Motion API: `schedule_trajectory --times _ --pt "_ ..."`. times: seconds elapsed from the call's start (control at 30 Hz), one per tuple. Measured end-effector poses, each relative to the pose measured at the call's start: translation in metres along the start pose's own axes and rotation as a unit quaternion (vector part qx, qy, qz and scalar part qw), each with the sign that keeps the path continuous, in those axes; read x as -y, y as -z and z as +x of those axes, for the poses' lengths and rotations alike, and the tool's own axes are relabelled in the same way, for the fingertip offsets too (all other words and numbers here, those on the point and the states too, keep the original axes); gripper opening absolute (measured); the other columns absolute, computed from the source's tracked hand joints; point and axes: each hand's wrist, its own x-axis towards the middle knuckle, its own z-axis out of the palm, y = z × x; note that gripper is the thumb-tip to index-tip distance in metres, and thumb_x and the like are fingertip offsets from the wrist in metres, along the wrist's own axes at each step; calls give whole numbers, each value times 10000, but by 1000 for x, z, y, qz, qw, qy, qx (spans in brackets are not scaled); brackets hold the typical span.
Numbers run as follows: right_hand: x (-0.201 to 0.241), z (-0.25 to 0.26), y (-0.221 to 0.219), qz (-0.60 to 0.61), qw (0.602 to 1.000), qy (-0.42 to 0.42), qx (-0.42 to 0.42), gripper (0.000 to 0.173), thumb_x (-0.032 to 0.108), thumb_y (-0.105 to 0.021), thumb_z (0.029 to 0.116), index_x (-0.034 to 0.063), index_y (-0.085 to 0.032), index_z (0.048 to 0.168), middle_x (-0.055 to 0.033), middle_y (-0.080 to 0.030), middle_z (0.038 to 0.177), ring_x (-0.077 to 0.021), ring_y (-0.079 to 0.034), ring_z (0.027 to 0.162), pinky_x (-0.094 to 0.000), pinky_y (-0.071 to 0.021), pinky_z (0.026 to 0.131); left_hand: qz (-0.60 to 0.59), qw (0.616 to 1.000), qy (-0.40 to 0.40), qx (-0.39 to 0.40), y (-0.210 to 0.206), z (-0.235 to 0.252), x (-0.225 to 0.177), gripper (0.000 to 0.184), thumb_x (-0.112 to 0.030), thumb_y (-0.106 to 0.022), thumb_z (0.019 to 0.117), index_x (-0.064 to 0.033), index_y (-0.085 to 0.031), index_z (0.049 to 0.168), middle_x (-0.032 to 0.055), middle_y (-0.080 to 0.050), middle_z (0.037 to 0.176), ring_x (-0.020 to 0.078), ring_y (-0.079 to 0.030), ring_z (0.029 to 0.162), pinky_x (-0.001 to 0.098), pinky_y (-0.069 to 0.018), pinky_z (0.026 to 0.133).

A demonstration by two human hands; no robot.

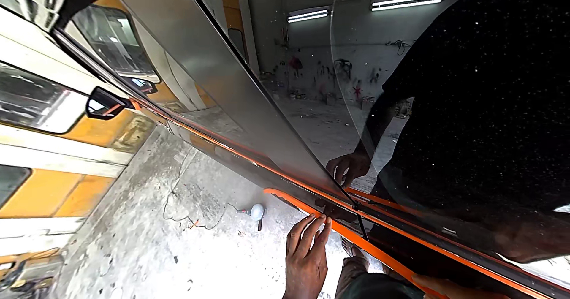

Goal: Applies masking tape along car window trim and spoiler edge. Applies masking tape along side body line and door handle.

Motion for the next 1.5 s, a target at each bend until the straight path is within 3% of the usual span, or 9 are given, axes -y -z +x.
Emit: schedule_trajectory --times 0.33,0.53,0.63,0.77,1.07,1.23,1.37,1.5 --pt "-4 1 -26 54 997 -31 -40 349 398 -535 1056 232 -732 1290 -114 -773 1066 -318 -743 952 -593 -569 831 -24 994 -109 9 1 22 30 349 -132 -464 1026 -256 -751 1180 -29 -722 1208 155 -614 1166 379 -433 1010" --pt "-9 0 -56 95 990 -24 -106 290 338 -582 1043 218 -747 1250 -78 -775 1055 -229 -746 927 -514 -588 852 -68 973 -218 35 -4 43 55 340 -140 -473 1030 -275 -733 1202 -44 -716 1187 139 -612 1140 376 -419 1004" --pt "-23 7 -85 129 979 -27 -156 273 367 -602 1022 247 -764 1206 -40 -755 910 -159 -677 718 -427 -566 683 -86 957 -273 52 -6 59 67 339 -123 -486 1015 -268 -748 1173 -38 -727 1127 143 -632 1105 383 -439 992" --pt "-32 13 -123 203 961 -32 -188 340 463 -559 1027 265 -748 1228 26 -695 792 -70 -557 577 -303 -497 564 -93 931 -343 79 -3 82 74 339 -115 -506 1001 -273 -749 1176 -42 -724 1099 153 -638 1081 407 -438 989" --pt "-17 42 -196 379 889 -16 -255 257 262 -586 1042 173 -749 1220 37 -701 797 -2 -476 525 -195 -411 504 -105 888 -436 105 -1 110 80 340 -75 -523 981 -250 -790 1098 -49 -749 1056 198 -644 1114 454 -447 970" --pt "-17 68 -220 417 867 5 -271 262 254 -572 1049 176 -750 1224 46 -624 688 -1 -436 490 -189 -372 468 -107 858 -485 130 -4 125 70 330 -82 -511 976 -233 -795 1049 -49 -744 1030 214 -630 1119 463 -432 967" --pt "-17 84 -237 443 852 33 -277 270 280 -570 1056 182 -748 1234 48 -639 713 4 -445 495 -186 -382 470 -81 820 -541 169 1 138 58 294 -55 -551 957 -212 -794 1012 -22 -721 1011 253 -611 1123 484 -439 959" --pt "-17 99 -263 504 815 75 -276 268 250 -568 1054 160 -743 1237 53 -549 631 -5 -423 477 -183 -370 460 -47 766 -607 207 6 154 44 218 -48 -605 940 -178 -779 953 16 -696 1011 288 -584 1135 500 -430 975"
